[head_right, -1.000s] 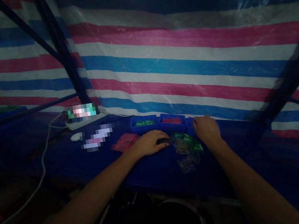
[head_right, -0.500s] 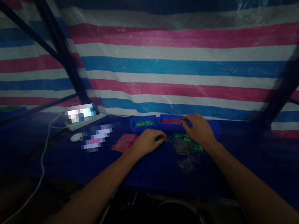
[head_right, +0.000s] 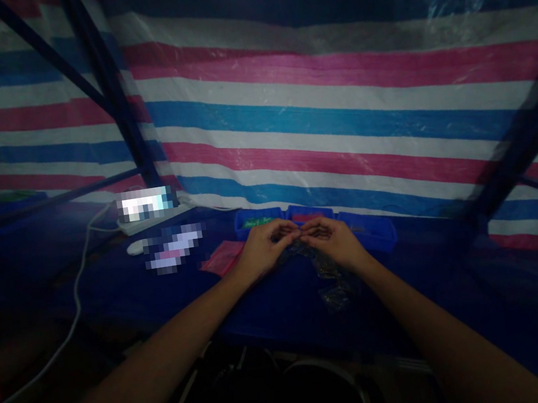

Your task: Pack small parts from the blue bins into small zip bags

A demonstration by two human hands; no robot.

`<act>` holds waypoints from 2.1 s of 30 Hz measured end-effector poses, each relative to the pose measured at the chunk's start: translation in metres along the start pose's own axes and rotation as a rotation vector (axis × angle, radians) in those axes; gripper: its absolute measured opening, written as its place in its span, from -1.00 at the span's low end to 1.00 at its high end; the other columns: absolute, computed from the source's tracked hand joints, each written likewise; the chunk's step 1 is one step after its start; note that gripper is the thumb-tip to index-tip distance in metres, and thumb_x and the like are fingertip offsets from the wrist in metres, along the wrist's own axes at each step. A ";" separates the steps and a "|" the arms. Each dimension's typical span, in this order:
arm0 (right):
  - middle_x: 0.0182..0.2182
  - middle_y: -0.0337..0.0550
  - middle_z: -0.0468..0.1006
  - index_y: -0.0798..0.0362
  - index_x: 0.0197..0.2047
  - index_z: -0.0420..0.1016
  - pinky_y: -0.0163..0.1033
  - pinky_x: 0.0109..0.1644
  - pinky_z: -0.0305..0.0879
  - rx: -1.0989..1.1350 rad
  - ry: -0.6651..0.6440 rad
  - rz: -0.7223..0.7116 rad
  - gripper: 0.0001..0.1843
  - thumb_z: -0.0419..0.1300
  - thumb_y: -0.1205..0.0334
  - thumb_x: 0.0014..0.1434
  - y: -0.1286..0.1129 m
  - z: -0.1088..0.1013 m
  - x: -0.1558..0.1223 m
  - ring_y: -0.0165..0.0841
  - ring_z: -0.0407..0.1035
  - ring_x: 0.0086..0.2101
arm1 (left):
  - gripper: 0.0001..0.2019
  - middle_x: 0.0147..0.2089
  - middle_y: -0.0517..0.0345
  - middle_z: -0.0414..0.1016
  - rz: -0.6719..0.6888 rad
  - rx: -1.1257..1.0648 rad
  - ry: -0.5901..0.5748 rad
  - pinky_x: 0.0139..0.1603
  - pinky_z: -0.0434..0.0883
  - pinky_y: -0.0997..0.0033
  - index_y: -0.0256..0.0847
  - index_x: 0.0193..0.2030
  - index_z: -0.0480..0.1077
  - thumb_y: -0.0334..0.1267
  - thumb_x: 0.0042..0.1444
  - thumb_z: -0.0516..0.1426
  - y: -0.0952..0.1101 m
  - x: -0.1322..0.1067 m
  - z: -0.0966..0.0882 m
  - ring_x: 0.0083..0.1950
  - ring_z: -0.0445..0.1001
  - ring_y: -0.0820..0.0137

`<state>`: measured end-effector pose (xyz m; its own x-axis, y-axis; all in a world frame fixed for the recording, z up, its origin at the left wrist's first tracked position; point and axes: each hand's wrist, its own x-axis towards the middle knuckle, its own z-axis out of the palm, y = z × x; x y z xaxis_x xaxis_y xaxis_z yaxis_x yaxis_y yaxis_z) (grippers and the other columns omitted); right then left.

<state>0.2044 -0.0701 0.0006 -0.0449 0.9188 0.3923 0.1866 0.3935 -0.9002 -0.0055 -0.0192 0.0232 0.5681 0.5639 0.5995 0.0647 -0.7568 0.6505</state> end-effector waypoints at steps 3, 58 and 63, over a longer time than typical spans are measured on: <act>-0.21 -0.09 0.66 0.02 -0.14 0.56 -0.10 0.02 0.48 0.032 0.015 0.009 -0.63 0.47 0.07 0.02 0.003 -0.003 0.002 -0.26 0.56 -0.19 | -0.80 -0.08 0.02 0.63 -0.038 -0.067 0.014 -0.03 0.52 0.29 -0.20 -0.03 0.52 -0.22 0.24 0.23 -0.003 0.000 0.003 -0.10 0.60 0.33; -0.27 -0.19 0.60 -0.03 -0.12 0.54 -0.17 -0.08 0.43 0.026 -0.022 0.032 -0.72 0.36 0.14 0.07 0.003 0.014 0.001 -0.32 0.50 -0.25 | -0.63 -0.28 0.16 0.55 -0.082 -0.041 -0.063 -0.28 0.44 0.43 -0.19 -0.02 0.28 -0.39 0.02 0.22 -0.008 -0.003 0.009 -0.31 0.54 0.42; -0.26 -0.19 0.57 -0.01 -0.12 0.53 -0.19 -0.05 0.43 0.054 0.041 0.024 -0.61 0.44 0.12 -0.02 0.007 0.010 0.004 -0.33 0.48 -0.23 | -0.62 -0.21 0.10 0.56 -0.073 -0.063 0.005 -0.18 0.49 0.38 -0.22 0.03 0.29 -0.44 0.05 0.20 -0.014 -0.001 0.010 -0.25 0.55 0.41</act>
<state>0.1962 -0.0631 -0.0061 -0.0007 0.9264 0.3765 0.1342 0.3731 -0.9180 0.0013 -0.0122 0.0091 0.5596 0.6184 0.5518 0.0536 -0.6914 0.7205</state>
